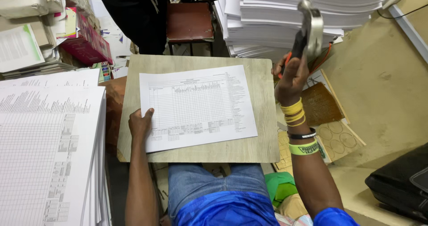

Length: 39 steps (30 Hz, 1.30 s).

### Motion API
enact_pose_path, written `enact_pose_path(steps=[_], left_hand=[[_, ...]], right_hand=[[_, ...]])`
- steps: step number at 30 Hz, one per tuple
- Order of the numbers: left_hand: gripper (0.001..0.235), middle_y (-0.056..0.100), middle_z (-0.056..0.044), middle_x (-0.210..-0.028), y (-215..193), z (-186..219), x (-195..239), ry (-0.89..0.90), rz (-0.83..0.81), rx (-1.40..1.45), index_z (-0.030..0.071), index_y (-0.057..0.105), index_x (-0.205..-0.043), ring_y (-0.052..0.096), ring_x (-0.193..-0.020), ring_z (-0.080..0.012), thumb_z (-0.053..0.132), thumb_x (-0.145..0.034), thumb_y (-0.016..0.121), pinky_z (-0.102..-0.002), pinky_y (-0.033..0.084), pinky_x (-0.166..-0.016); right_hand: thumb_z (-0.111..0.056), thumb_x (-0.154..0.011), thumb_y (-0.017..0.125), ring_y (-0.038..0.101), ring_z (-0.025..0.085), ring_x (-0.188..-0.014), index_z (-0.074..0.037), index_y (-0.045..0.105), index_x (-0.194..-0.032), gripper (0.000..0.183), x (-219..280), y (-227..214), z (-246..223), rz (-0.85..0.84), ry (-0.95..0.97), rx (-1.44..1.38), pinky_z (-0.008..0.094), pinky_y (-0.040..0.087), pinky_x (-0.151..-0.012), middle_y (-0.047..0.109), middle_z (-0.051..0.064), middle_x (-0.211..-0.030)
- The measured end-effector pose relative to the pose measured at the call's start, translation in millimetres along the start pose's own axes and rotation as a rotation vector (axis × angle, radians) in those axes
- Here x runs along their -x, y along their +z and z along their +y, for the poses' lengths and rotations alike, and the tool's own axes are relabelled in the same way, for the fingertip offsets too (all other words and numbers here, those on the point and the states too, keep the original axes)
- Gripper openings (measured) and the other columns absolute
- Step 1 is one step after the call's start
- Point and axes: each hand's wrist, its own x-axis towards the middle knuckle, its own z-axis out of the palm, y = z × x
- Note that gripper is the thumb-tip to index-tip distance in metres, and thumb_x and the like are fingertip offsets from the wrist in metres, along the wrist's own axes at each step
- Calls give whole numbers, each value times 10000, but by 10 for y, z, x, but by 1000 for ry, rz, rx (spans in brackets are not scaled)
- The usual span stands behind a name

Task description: The person sits on the floor and repeatedly uses a hammer to strike a sheet of paper placed on a wooden board on their lap. They cycle through multiple sheets, taking one from a stack, hammering it, and moving it aside.

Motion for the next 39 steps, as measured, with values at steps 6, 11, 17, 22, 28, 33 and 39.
enact_pose_path(steps=[6,11,17,22,28,33,39], left_hand=[[334,519,-33,-575,-87,-32,-81,-1,-10,-17,90,663,-779,434,-502,-151,280,-1042,740,-320,364,-493],[350,538,-77,-620,-50,-57,-68,1,-27,-12,22,705,-830,469,-565,-197,307,-1027,754,-378,418,-535],[300,565,-28,-607,-15,108,6,-18,0,23,97,717,-829,503,-548,-159,299,-1051,733,-323,421,-532],[333,578,-84,-634,-34,-21,-21,-49,-8,21,48,733,-853,518,-585,-222,338,-1013,767,-382,433,-556],[313,597,-75,-633,-1,-99,33,-75,-15,-2,72,730,-849,532,-577,-209,324,-1033,754,-370,433,-561],[302,651,-104,-650,-41,-27,22,-54,4,-27,73,756,-874,588,-592,-224,327,-1037,751,-376,458,-585],[363,677,-189,-728,19,51,-22,-11,-6,-22,12,767,-921,653,-696,-317,361,-1019,760,-468,507,-669]], right_hand=[[-584,-1142,456,677,282,-600,-67,696,-712,714,755,-26,713,-401,865,426,477,564,-647,671,143,-593],[-529,-1197,397,495,179,-353,-74,556,-890,572,483,-66,355,-11,635,31,288,436,-363,467,62,-517],[-482,-1123,370,565,518,-1387,-10,702,-1395,638,526,79,396,-623,753,665,623,412,-1211,681,326,-1380],[-715,-1123,410,590,257,-511,-108,649,-811,722,559,-103,594,-269,919,364,427,510,-515,603,92,-615],[-654,-1162,245,529,171,-398,-94,556,-874,702,879,-428,166,-34,397,89,298,510,-439,500,42,-527],[-688,-1166,273,599,340,-663,-41,608,-760,834,1505,-489,321,-504,711,477,530,517,-670,599,191,-640],[-506,-1211,322,518,173,-410,-112,564,-793,623,1382,-461,78,-257,622,269,289,433,-437,537,60,-515]])
